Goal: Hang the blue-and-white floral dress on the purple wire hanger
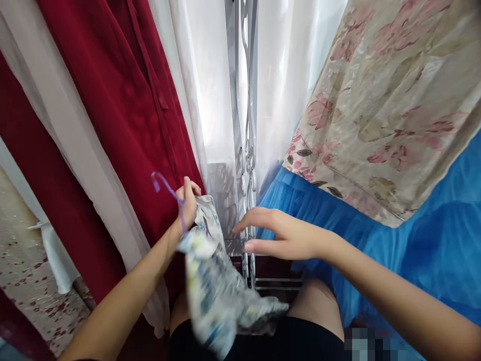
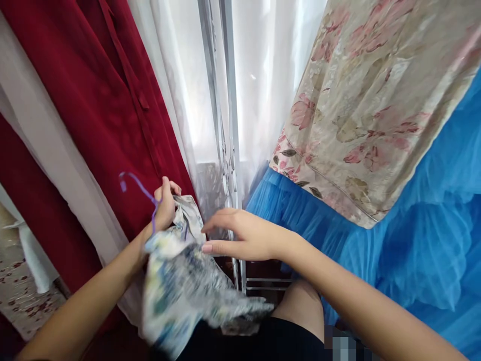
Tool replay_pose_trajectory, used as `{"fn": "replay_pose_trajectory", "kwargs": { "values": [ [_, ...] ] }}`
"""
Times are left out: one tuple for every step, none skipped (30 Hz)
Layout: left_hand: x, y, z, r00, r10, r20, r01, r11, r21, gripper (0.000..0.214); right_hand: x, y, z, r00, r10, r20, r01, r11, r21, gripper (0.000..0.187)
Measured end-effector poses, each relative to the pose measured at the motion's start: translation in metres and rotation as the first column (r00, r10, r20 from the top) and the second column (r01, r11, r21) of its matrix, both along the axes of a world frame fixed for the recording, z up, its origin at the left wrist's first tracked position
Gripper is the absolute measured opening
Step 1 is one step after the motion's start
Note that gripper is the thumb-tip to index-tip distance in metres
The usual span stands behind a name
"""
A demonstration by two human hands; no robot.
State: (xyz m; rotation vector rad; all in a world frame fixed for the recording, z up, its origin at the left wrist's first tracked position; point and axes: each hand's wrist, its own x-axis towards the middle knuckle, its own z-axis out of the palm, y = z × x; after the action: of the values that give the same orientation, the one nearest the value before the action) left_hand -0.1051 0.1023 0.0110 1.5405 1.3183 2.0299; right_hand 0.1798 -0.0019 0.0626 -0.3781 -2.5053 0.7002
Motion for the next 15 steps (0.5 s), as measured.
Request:
{"fn": "replay_pose_trajectory", "kwargs": {
  "values": [
    [0.011, -0.008, -0.002, 0.992, -0.09, 0.085, 0.089, 0.996, 0.012, 0.062, -0.001, 0.007, -0.01, 0.997, -0.073, -0.032, 0.075, 0.996, 0.053, 0.043],
    [0.023, -0.017, -0.001, 0.967, -0.202, 0.155, 0.204, 0.979, 0.002, 0.063, -0.001, 0.018, -0.02, 0.984, -0.163, -0.078, 0.169, 0.983, 0.077, 0.048],
    [0.036, -0.027, 0.002, 0.922, -0.321, 0.214, 0.334, 0.942, -0.025, 0.063, 0.0, 0.031, -0.031, 0.964, -0.241, -0.115, 0.25, 0.966, 0.065, 0.05],
    [0.048, -0.037, 0.006, 0.863, -0.432, 0.263, 0.461, 0.885, -0.06, 0.062, 0.0, 0.043, -0.041, 0.95, -0.287, -0.127, 0.292, 0.956, 0.022, 0.049],
    [0.06, -0.046, 0.012, 0.796, -0.525, 0.302, 0.573, 0.814, -0.095, 0.06, 0.001, 0.053, -0.051, 0.944, -0.307, -0.121, 0.303, 0.952, -0.048, 0.046],
    [0.069, -0.054, 0.017, 0.727, -0.6, 0.334, 0.664, 0.738, -0.121, 0.057, 0.001, 0.059, -0.06, 0.946, -0.306, -0.104, 0.291, 0.946, -0.14, 0.044],
    [0.077, -0.062, 0.023, 0.665, -0.657, 0.356, 0.732, 0.668, -0.135, 0.053, 0.002, 0.061, -0.069, 0.949, -0.301, -0.098, 0.271, 0.932, -0.241, 0.045],
    [0.082, -0.068, 0.028, 0.615, -0.703, 0.357, 0.78, 0.61, -0.142, 0.047, 0.004, 0.06, -0.078, 0.944, -0.309, -0.113, 0.255, 0.904, -0.343, 0.048],
    [0.085, -0.073, 0.032, 0.588, -0.738, 0.33, 0.806, 0.57, -0.162, 0.037, 0.008, 0.055, -0.086, 0.927, -0.345, -0.149, 0.252, 0.865, -0.434, 0.05],
    [0.086, -0.076, 0.035, 0.613, -0.745, 0.263, 0.79, 0.576, -0.212, 0.027, 0.013, 0.047, -0.094, 0.888, -0.412, -0.202, 0.263, 0.818, -0.511, 0.052],
    [0.084, -0.079, 0.036, 0.681, -0.713, 0.165, 0.726, 0.629, -0.279, 0.021, 0.021, 0.038, -0.101, 0.827, -0.497, -0.264, 0.28, 0.77, -0.573, 0.051],
    [0.079, -0.081, 0.036, 0.764, -0.643, 0.051, 0.618, 0.707, -0.344, 0.02, 0.031, 0.029, -0.107, 0.75, -0.579, -0.32, 0.294, 0.725, -0.623, 0.049],
    [0.073, -0.082, 0.035, 0.841, -0.538, -0.062, 0.476, 0.788, -0.39, 0.019, 0.042, 0.021, -0.112, 0.665, -0.653, -0.363, 0.307, 0.682, -0.664, 0.047],
    [0.066, -0.083, 0.033, 0.899, -0.406, -0.165, 0.31, 0.855, -0.417, 0.021, 0.054, 0.015, -0.115, 0.582, -0.714, -0.39, 0.322, 0.642, -0.695, 0.045],
    [0.057, -0.084, 0.03, 0.931, -0.277, -0.237, 0.158, 0.892, -0.424, 0.031, 0.066, 0.011, -0.117, 0.507, -0.761, -0.405, 0.341, 0.609, -0.716, 0.043]
  ]
}}
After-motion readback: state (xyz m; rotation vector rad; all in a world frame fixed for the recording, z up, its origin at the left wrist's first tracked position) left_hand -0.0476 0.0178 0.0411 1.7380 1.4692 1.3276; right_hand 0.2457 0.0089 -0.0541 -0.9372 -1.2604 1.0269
